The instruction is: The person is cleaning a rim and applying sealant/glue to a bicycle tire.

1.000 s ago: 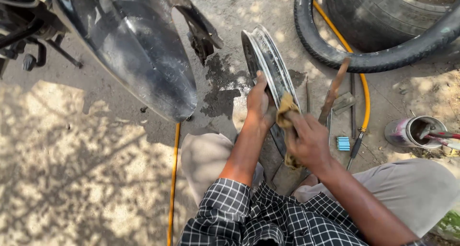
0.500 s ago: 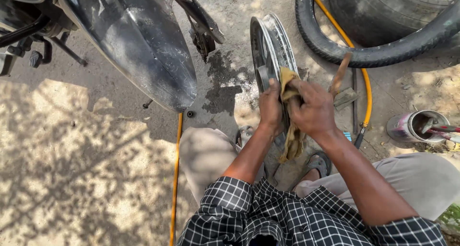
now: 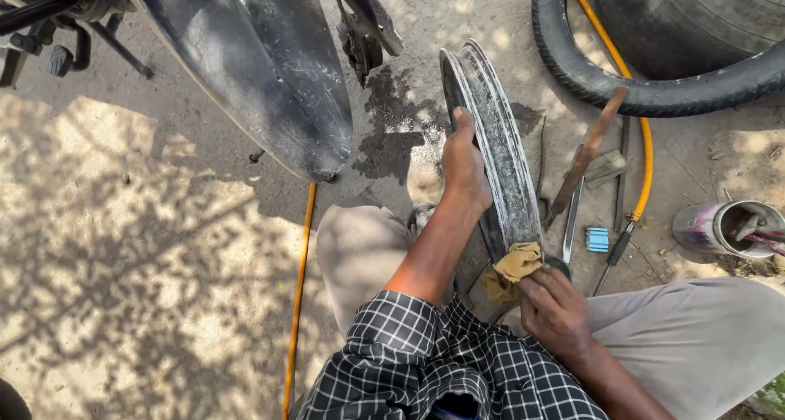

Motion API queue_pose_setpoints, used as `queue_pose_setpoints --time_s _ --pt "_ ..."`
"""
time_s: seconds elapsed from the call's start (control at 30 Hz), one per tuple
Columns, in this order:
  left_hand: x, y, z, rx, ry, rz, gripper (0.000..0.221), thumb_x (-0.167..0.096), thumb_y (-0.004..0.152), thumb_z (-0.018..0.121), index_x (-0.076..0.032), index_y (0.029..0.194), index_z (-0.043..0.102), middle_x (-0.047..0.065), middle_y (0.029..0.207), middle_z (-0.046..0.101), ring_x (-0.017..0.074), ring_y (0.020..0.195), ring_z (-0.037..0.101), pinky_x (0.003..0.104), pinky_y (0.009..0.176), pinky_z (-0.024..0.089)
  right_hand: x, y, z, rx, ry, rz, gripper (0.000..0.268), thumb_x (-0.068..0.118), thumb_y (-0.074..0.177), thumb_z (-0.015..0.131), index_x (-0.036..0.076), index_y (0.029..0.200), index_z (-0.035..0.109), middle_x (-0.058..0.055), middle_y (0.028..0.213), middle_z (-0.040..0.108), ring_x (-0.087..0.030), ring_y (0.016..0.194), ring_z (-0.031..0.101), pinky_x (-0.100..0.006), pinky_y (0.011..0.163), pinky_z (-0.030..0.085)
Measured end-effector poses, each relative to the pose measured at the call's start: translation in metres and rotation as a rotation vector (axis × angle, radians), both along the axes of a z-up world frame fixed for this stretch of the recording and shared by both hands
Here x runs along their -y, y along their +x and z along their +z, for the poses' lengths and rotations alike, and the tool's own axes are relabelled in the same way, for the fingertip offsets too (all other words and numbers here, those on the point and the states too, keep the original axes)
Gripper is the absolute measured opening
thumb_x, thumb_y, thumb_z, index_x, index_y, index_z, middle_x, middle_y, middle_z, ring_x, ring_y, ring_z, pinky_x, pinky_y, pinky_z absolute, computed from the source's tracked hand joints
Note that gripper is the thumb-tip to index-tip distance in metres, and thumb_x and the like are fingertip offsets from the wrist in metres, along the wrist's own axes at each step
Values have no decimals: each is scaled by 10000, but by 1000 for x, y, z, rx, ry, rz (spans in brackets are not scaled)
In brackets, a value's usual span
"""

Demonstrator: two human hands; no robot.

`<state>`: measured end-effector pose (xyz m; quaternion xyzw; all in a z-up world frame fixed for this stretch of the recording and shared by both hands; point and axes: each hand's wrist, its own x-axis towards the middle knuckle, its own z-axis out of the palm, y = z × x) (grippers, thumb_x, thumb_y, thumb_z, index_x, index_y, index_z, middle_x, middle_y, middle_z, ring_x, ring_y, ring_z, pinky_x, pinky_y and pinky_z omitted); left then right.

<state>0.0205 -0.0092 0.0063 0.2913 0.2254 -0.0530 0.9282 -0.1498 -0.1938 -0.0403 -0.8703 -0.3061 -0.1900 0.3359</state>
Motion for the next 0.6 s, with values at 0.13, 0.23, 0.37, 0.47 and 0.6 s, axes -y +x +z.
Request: queue_pose_setpoints --time_s 0.13,0.23,0.37,0.47,0.6 --pt "-6 15 -47 156 71 10 635 -548 1060 412 17 1334 504 206 1105 653 258 976 707 426 897 608 -26 34 58 -57 -7 35 335 -35 764 732 13 1090 675 -159 998 726 -312 909 719 -402 763 604" --pt "-17 19 -29 453 -13 -26 679 -554 1160 398 90 1340 510 214 1063 636 288 901 666 448 810 584 -49 71 89 -47 -85 90 423 -47 697 712 4 1115 677 -162 1010 727 -329 880 706 -420 731 591" --pt "-7 -1 -18 -20 217 -72 593 -500 1112 347 -16 1414 509 175 1188 657 250 970 631 392 888 530 -77 149 111 -40 -163 18 389 -49 768 678 37 1147 668 -164 1012 696 -334 903 665 -437 745 553" --pt "11 -5 -39 183 157 -41 545 -435 1108 405 14 1341 606 125 1249 669 174 1053 675 325 920 546 -84 177 119 50 -152 -55 451 -34 770 678 11 1217 647 -214 1076 680 -400 966 631 -485 794 529" --pt "3 20 -88 303 45 67 632 -467 1199 431 135 1346 556 252 1239 605 318 1097 598 456 964 514 -74 127 117 -64 -87 5 485 -65 794 637 -3 1276 636 -192 1136 696 -403 999 630 -477 820 536"
